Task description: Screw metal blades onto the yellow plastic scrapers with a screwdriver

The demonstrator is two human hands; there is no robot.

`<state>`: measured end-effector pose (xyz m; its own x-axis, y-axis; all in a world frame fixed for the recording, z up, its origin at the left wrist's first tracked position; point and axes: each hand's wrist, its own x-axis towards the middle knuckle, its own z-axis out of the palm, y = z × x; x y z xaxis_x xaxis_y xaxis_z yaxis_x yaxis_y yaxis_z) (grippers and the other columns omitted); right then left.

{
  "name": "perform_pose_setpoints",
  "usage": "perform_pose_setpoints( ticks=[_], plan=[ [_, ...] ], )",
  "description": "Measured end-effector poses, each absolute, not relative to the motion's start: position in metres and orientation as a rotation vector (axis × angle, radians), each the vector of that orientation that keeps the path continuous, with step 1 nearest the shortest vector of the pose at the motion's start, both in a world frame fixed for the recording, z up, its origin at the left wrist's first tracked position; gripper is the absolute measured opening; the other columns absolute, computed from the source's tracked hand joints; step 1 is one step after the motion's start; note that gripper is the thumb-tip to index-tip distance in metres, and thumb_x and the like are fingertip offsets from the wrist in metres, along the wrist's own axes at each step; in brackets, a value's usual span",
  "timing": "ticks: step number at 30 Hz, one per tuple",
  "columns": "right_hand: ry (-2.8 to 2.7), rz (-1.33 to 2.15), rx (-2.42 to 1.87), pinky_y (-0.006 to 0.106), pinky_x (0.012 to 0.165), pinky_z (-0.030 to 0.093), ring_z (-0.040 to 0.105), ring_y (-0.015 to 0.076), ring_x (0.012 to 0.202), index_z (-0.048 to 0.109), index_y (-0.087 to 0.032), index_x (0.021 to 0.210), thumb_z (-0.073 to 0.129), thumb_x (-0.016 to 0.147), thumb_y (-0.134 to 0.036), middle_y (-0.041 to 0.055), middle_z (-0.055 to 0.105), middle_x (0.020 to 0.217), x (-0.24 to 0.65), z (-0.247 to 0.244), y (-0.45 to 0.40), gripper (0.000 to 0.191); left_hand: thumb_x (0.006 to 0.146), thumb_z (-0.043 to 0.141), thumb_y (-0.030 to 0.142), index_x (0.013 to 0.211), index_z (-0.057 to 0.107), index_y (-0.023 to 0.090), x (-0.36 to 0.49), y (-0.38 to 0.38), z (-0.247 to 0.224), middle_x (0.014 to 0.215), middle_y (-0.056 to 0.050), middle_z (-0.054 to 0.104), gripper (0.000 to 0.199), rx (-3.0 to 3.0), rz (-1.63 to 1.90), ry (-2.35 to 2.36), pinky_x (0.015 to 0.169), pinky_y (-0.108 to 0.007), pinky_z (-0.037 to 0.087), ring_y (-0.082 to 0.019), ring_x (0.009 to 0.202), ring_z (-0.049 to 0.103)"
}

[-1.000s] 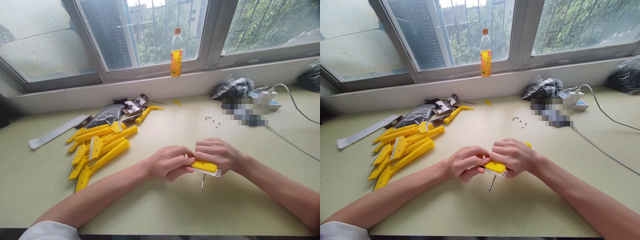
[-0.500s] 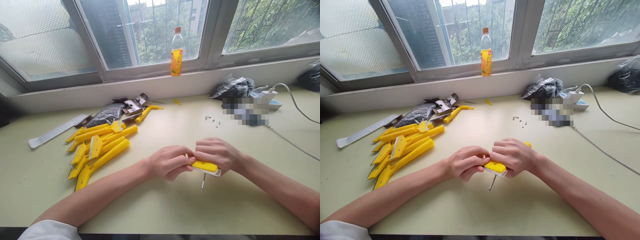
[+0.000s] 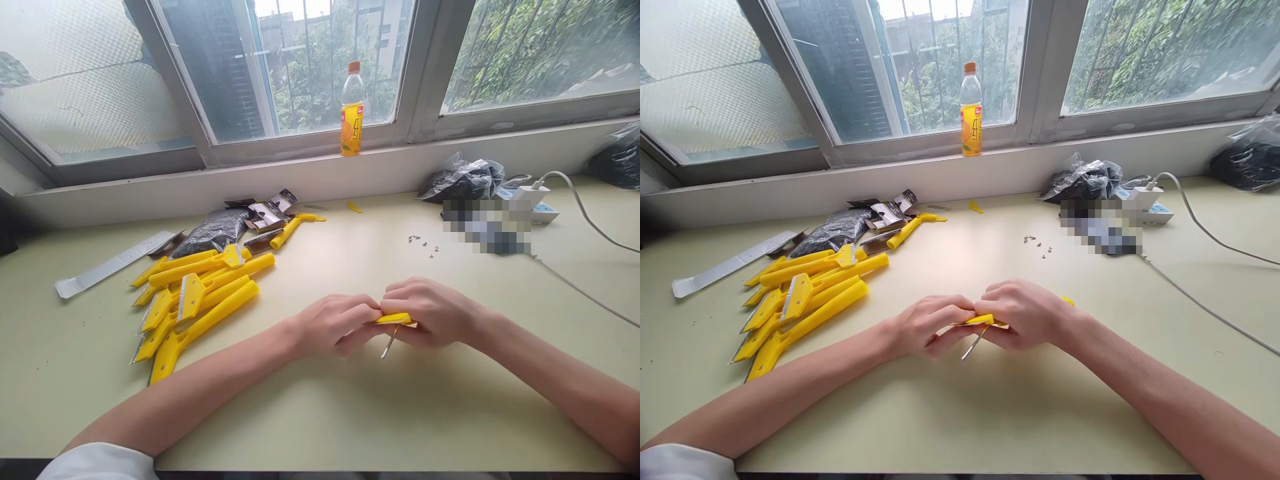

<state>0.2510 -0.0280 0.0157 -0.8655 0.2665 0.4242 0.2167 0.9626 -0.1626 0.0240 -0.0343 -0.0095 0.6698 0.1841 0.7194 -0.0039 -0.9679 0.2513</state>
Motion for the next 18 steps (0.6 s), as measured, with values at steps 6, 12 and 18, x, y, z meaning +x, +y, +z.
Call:
perform_pose_setpoints(
  ticks=[6,12,18],
  plan=[
    [-2.630,0.543,-0.668,0.024,0.049,0.025,0.027,0.0083,0.049,0.051,-0.020,0.068,0.049,0.095,-0.020,-0.0061,0.035,0.054,0.248,0.026,-0.030,0.027,0.101,0.047,0.022,0.097,0.051,0.018,0.021,-0.038,-0.008,0.082,-0.005,0.063,0.007,2.346,0.937,0.488,0.063,-0.024,0.045,-0.012,0.066,0.053],
    [-2.566,0.598,-0.817,0.025,0.053,0.031,0.036,0.0086,0.050,0.067,-0.019,0.081,0.051,0.099,-0.029,-0.0032,0.055,0.059,0.244,0.025,-0.027,0.026,0.105,0.043,0.029,0.094,0.045,0.019,0.020,-0.035,-0.002,0.082,-0.004,0.063,0.015,2.070,0.849,0.543,0.064,-0.025,0.046,-0.012,0.065,0.055],
    [-2.402,0.647,-0.889,0.026,0.053,0.032,0.041,0.0097,0.054,0.065,-0.019,0.075,0.063,0.095,-0.039,-0.0010,0.059,0.064,0.247,0.024,-0.026,0.028,0.104,0.047,0.044,0.093,0.047,0.018,0.026,-0.034,0.000,0.084,-0.008,0.069,0.028,1.726,0.815,0.646,0.057,-0.026,0.051,-0.015,0.063,0.066]
  ],
)
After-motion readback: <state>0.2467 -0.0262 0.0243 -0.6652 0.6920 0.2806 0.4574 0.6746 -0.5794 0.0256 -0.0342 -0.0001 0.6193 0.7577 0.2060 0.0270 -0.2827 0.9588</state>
